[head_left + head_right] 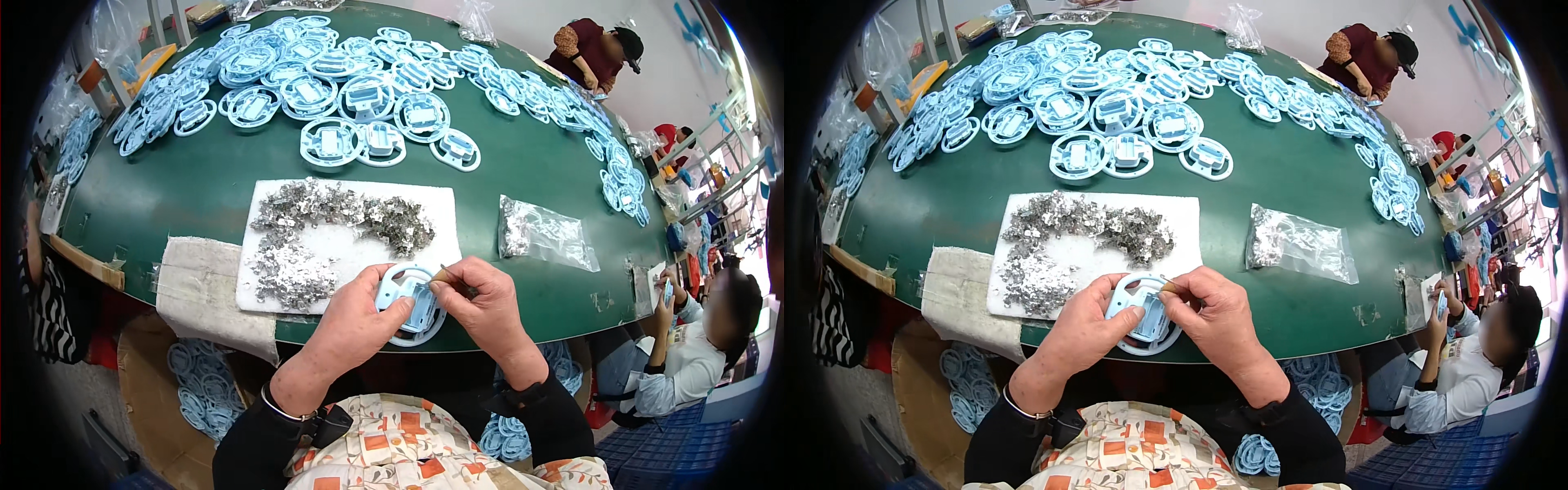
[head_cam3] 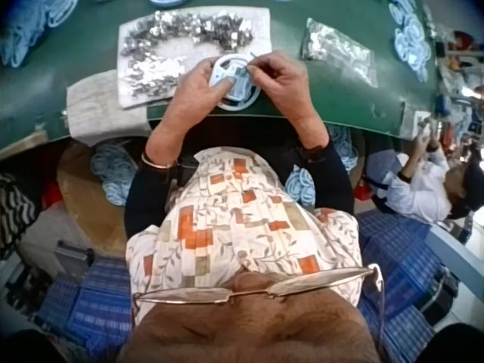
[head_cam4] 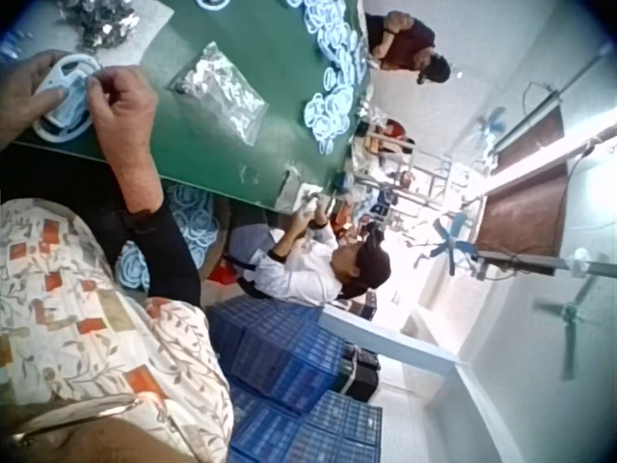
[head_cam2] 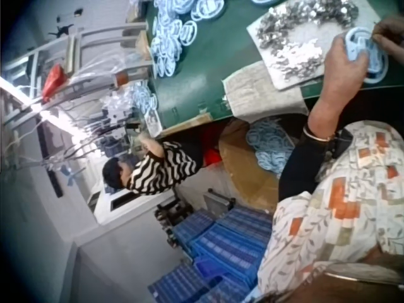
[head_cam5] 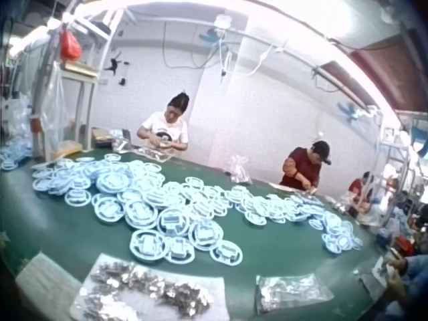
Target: The person assembles light blue plastic components by inserting small metal pins into them. They pick up a plastic part, insert a pin from a pile on a white mat, and place the finished unit on the table. The process is repeated continuously.
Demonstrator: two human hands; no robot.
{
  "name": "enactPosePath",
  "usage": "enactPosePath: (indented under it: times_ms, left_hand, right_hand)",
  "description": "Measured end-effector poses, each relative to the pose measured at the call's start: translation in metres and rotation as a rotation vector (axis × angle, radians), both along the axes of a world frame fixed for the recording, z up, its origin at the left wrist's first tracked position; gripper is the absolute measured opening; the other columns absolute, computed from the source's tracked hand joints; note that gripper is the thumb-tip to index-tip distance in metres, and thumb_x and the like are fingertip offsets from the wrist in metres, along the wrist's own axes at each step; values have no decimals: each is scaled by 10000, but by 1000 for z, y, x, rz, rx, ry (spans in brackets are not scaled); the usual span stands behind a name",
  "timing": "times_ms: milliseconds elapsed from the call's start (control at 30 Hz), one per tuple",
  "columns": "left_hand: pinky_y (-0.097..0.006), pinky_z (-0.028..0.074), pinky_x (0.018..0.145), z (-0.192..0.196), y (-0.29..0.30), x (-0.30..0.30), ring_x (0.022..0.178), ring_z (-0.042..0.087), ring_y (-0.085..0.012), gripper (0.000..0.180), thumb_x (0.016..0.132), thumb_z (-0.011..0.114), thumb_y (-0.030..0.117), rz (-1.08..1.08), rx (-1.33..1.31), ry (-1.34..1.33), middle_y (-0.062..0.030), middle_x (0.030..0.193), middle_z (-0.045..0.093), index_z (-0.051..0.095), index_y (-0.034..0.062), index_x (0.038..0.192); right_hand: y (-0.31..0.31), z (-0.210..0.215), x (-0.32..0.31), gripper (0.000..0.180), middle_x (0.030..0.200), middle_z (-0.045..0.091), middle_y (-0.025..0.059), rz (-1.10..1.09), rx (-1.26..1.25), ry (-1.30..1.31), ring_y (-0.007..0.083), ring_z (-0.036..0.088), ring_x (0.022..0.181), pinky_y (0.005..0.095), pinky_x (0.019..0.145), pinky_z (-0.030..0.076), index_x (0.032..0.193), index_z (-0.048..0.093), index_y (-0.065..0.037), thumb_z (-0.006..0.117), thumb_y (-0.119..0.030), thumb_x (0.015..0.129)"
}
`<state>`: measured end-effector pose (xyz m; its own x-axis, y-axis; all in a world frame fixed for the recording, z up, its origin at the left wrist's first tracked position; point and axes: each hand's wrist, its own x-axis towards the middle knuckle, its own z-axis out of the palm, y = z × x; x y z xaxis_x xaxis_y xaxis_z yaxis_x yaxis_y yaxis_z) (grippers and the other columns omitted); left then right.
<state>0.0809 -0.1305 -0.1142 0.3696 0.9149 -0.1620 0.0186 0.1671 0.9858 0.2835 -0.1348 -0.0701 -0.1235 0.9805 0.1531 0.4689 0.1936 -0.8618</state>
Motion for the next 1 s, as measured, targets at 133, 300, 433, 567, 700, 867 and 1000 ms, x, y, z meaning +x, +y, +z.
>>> enactPosePath:
  times_ms: [133,300,433,567,700,867,1000]
  left_hand:
    - [-266,579,773,11,-1,0,918,659,-99,431,972,661,103,19,-2,51,-89,1093,681,508,-72,1334]
    - [-271,566,798,11,0,-2,925,656,-103,433,967,667,120,7,16,94,-91,1083,694,528,-67,1332]
    - [-282,555,826,20,2,-4,941,655,-112,439,954,676,126,-1,-42,122,-100,1086,701,544,-65,1327]
    - [-292,544,851,18,1,-3,957,653,-119,431,947,677,126,8,-13,122,-101,1093,705,559,-66,1314]
    - [-297,541,864,18,2,-3,965,656,-122,421,950,673,128,0,-27,134,-105,1099,707,565,-64,1309]
    - [-303,543,866,19,0,-3,970,664,-133,413,950,671,131,17,-20,130,-108,1099,708,570,-60,1303]
    - [-304,541,869,26,1,-4,972,664,-137,410,951,670,132,16,-39,139,-109,1098,707,573,-57,1301]
  right_hand:
    - [3,-4,-6,102,802,646,67,-3,90,-116,139,594,632,275,582,481,888,708,-2,768,-52,824]
    - [-1,-10,-11,137,790,644,95,32,353,-421,258,631,642,347,572,505,914,694,-38,760,-52,794]
    - [-6,1,-13,218,779,644,91,106,387,-503,282,644,662,383,584,524,1028,687,-53,726,-39,814]
    - [-11,9,-4,316,803,666,91,96,283,-507,289,667,680,396,594,536,1165,676,-71,695,-52,850]
    - [-15,13,-3,364,829,702,96,183,253,-607,295,688,680,395,574,531,1265,640,-108,668,-92,902]
    - [-14,18,2,392,842,725,94,137,193,-570,303,698,679,387,555,523,1304,629,-177,675,-115,919]
    - [-15,20,6,373,668,617,42,149,275,-817,254,644,580,379,503,481,1237,692,-203,704,-107,878]
